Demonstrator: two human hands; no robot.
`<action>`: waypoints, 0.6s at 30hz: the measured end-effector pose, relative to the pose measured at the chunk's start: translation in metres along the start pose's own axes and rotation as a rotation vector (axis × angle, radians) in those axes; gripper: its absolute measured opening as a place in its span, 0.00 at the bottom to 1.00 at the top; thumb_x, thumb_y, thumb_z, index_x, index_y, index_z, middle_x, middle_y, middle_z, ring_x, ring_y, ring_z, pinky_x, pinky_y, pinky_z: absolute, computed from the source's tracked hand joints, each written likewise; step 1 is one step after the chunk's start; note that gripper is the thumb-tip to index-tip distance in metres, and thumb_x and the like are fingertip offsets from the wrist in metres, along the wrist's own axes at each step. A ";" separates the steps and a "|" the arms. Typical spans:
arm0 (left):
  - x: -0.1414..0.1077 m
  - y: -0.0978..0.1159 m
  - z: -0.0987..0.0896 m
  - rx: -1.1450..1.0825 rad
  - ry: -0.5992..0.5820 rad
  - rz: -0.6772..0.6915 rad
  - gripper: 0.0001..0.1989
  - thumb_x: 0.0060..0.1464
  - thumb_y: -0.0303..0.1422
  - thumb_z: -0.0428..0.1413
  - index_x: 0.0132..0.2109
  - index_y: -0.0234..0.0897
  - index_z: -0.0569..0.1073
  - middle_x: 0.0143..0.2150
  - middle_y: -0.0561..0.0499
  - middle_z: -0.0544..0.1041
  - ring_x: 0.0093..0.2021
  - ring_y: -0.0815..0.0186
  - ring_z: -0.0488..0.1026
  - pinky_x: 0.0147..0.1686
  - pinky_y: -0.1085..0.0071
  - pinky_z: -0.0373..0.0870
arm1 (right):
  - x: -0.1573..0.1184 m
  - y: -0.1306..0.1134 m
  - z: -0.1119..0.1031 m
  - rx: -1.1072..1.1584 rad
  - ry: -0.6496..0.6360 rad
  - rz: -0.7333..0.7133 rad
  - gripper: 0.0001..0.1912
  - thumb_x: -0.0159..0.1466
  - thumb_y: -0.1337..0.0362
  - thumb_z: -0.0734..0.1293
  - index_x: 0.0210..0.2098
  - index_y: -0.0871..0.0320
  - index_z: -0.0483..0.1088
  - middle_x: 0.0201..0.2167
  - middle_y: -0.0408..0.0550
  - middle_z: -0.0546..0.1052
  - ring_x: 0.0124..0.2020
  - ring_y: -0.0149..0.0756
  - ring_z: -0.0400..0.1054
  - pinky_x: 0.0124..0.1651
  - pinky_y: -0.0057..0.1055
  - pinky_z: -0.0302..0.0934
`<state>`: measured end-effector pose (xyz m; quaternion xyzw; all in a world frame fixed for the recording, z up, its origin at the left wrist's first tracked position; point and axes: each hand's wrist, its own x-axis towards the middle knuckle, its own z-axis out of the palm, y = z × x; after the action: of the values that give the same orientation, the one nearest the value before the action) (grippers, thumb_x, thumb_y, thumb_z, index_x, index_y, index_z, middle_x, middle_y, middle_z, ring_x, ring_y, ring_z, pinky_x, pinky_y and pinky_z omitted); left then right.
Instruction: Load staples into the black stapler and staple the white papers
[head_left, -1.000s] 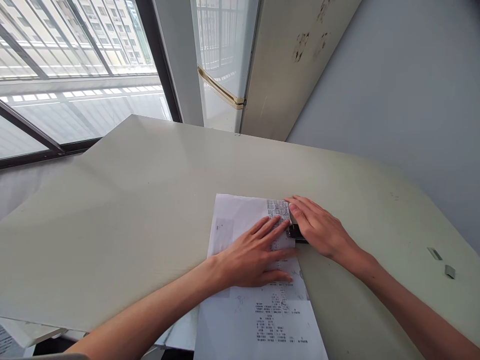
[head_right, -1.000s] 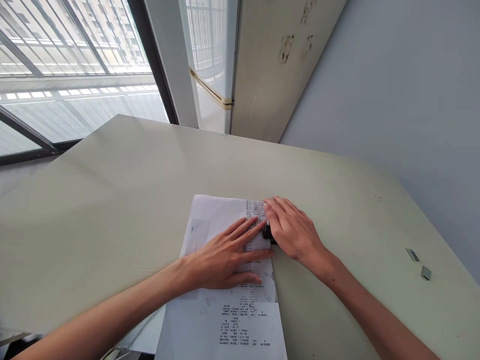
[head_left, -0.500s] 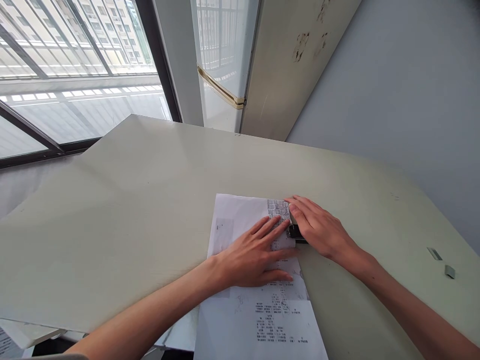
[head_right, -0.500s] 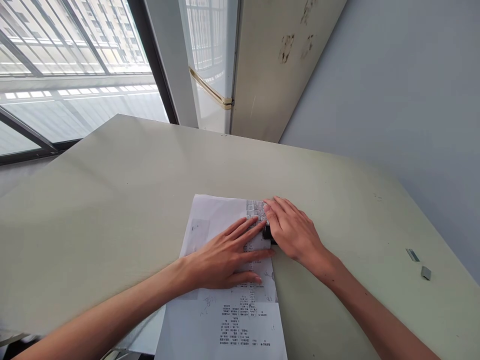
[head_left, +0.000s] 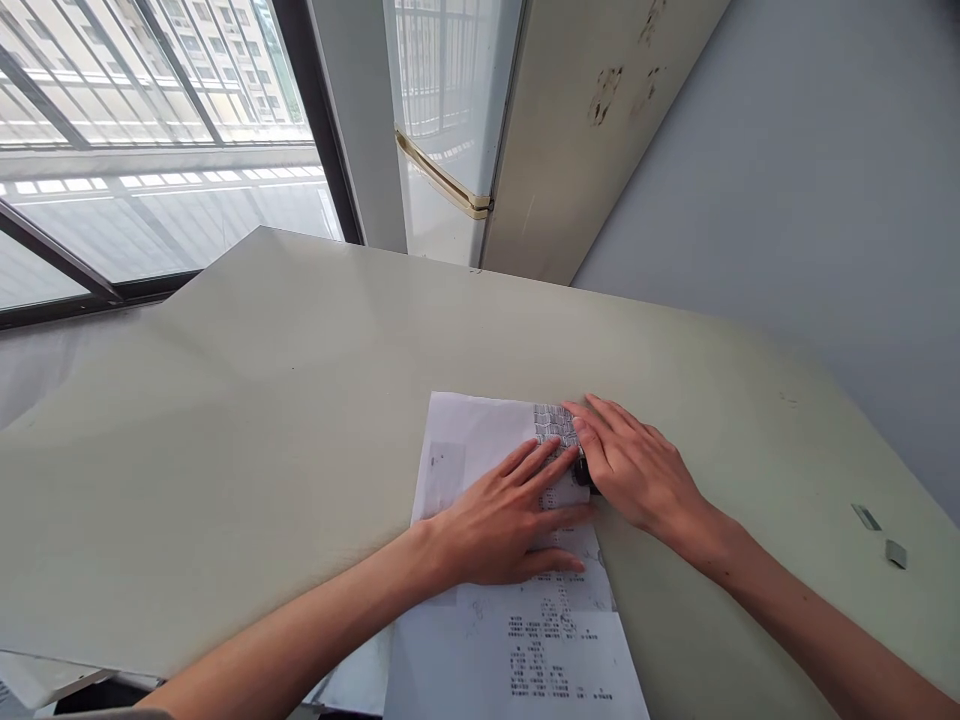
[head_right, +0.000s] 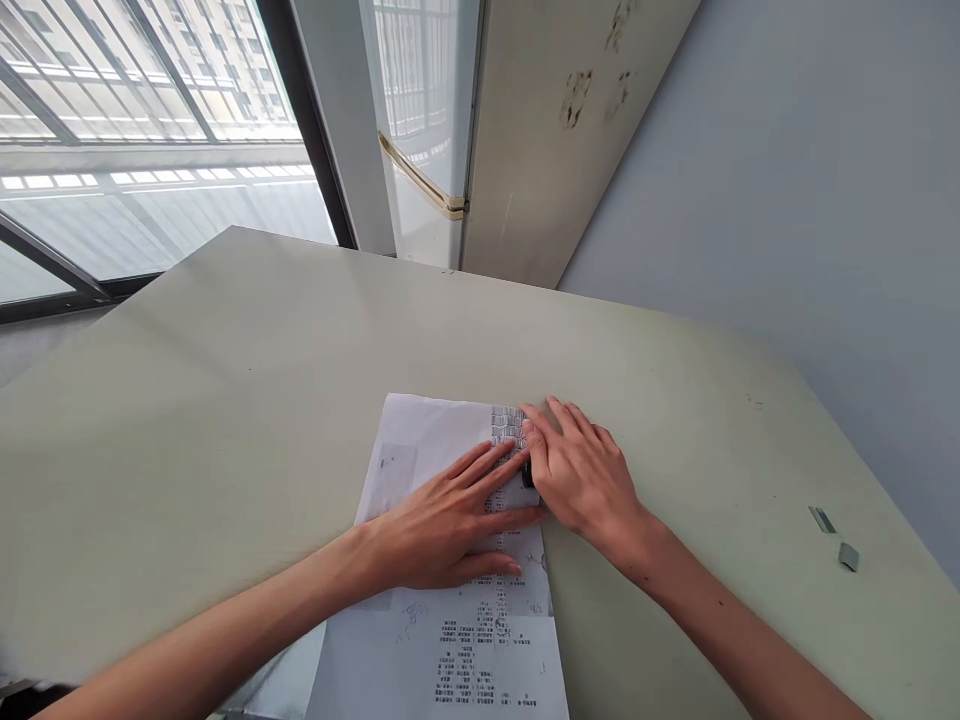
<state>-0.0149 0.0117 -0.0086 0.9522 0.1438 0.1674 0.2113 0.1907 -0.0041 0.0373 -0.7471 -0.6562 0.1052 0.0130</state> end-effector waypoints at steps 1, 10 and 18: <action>0.000 0.000 0.000 -0.002 -0.001 -0.001 0.29 0.70 0.53 0.51 0.69 0.44 0.71 0.81 0.44 0.46 0.80 0.44 0.42 0.77 0.46 0.45 | 0.000 -0.001 0.001 -0.023 0.001 -0.005 0.29 0.78 0.53 0.48 0.71 0.44 0.66 0.74 0.46 0.65 0.75 0.47 0.57 0.72 0.54 0.57; 0.001 0.001 -0.003 0.020 -0.033 -0.009 0.30 0.71 0.53 0.49 0.70 0.43 0.70 0.81 0.42 0.47 0.80 0.48 0.38 0.77 0.46 0.45 | 0.002 -0.007 0.008 -0.170 0.045 -0.061 0.28 0.78 0.54 0.49 0.72 0.47 0.64 0.74 0.53 0.64 0.74 0.54 0.58 0.67 0.58 0.62; -0.003 0.003 0.000 0.016 -0.016 -0.001 0.29 0.71 0.52 0.52 0.70 0.44 0.70 0.81 0.44 0.43 0.80 0.44 0.41 0.77 0.48 0.44 | 0.000 0.004 0.002 0.092 0.021 -0.054 0.29 0.78 0.52 0.48 0.73 0.46 0.63 0.74 0.47 0.65 0.74 0.49 0.58 0.72 0.56 0.58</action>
<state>-0.0166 0.0086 -0.0083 0.9551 0.1439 0.1587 0.2047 0.1940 -0.0047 0.0346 -0.7289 -0.6703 0.1270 0.0570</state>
